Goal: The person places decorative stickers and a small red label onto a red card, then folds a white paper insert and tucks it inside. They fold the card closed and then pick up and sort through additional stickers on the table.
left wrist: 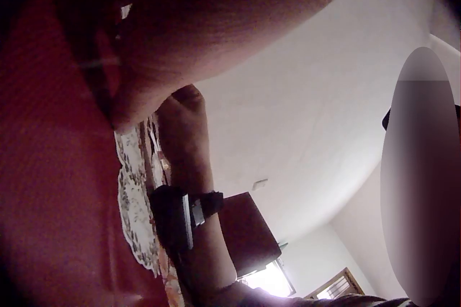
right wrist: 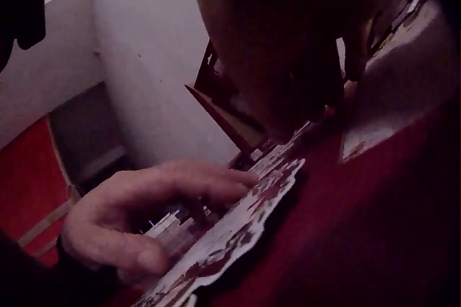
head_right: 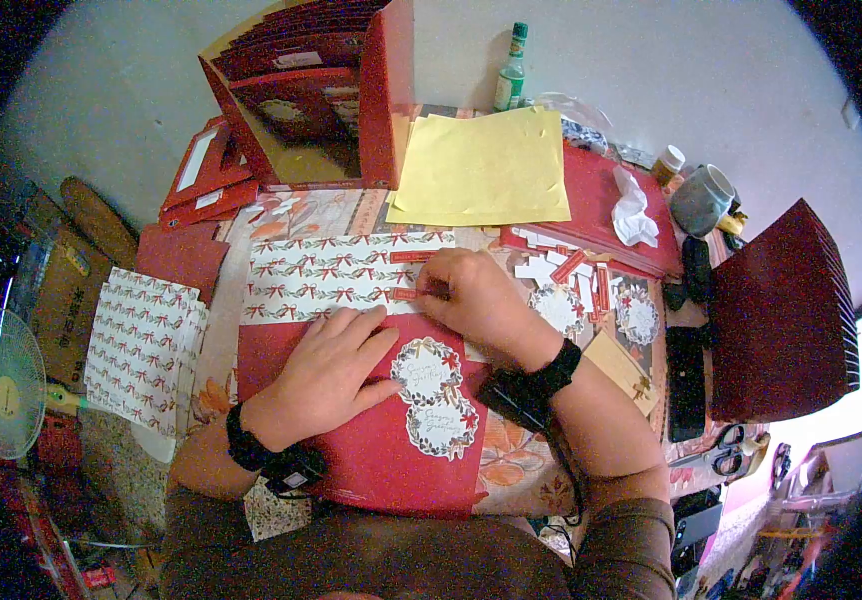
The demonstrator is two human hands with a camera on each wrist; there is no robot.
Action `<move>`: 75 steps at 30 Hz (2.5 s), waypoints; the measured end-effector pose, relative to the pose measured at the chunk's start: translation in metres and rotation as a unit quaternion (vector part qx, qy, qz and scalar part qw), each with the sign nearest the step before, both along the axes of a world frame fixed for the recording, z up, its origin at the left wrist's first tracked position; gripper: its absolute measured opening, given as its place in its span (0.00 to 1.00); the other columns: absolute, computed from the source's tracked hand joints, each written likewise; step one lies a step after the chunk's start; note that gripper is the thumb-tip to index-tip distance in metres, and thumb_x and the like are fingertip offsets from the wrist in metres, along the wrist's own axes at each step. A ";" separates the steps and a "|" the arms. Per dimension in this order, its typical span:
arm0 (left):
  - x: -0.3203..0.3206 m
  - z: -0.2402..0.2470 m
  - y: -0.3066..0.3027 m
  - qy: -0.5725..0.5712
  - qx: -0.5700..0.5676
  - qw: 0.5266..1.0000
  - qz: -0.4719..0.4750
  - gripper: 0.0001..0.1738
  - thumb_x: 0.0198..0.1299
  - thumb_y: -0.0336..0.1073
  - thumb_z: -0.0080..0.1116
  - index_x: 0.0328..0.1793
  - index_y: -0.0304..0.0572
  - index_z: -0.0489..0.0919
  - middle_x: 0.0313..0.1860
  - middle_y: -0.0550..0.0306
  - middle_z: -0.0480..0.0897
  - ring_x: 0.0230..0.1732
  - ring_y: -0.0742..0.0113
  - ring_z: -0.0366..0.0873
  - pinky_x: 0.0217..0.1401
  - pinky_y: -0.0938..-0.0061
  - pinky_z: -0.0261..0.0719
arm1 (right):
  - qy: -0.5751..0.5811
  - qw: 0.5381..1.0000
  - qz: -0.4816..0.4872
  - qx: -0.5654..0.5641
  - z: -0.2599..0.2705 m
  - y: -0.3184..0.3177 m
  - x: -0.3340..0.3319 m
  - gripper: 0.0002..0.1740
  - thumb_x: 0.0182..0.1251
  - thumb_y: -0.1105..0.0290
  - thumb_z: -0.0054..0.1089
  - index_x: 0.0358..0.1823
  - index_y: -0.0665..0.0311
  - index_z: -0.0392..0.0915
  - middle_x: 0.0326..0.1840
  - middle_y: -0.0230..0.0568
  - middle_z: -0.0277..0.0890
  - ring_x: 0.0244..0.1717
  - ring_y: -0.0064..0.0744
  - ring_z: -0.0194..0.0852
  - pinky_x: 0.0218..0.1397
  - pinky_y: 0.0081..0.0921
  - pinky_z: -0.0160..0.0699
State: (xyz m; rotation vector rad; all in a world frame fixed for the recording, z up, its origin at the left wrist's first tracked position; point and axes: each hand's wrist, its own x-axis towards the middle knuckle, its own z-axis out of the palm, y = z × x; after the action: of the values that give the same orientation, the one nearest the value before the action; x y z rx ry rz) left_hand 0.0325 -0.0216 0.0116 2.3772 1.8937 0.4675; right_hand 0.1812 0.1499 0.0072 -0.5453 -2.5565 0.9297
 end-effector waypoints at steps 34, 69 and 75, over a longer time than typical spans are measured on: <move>0.000 0.000 0.001 -0.006 -0.015 1.000 -0.001 0.30 0.55 0.48 0.62 0.57 0.33 0.74 0.59 0.42 0.70 0.58 0.48 0.67 0.62 0.57 0.66 | -0.002 0.995 0.012 0.094 0.002 -0.002 0.000 0.07 0.52 0.74 0.67 0.32 0.67 0.80 0.32 0.44 0.75 0.34 0.41 0.77 0.38 0.32 0.76; 0.000 0.001 0.001 -0.012 0.008 1.000 -0.008 0.29 0.55 0.46 0.63 0.57 0.32 0.75 0.60 0.42 0.71 0.58 0.47 0.67 0.62 0.58 0.67 | 0.011 0.998 -0.050 -0.022 0.021 0.027 0.022 0.06 0.57 0.75 0.58 0.33 0.69 0.80 0.32 0.48 0.80 0.33 0.39 0.81 0.39 0.30 0.77; 0.000 0.001 0.000 -0.003 0.003 1.000 -0.004 0.30 0.56 0.48 0.62 0.57 0.32 0.75 0.61 0.42 0.71 0.58 0.47 0.67 0.62 0.58 0.67 | 0.004 0.997 0.013 0.072 0.012 0.016 0.014 0.06 0.52 0.73 0.61 0.31 0.67 0.80 0.31 0.48 0.78 0.36 0.48 0.78 0.42 0.37 0.76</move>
State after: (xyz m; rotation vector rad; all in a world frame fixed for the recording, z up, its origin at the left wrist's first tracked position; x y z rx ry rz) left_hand 0.0328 -0.0215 0.0130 2.3840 1.8826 0.4793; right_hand 0.1956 0.1658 0.0188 -0.4673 -2.6032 0.7457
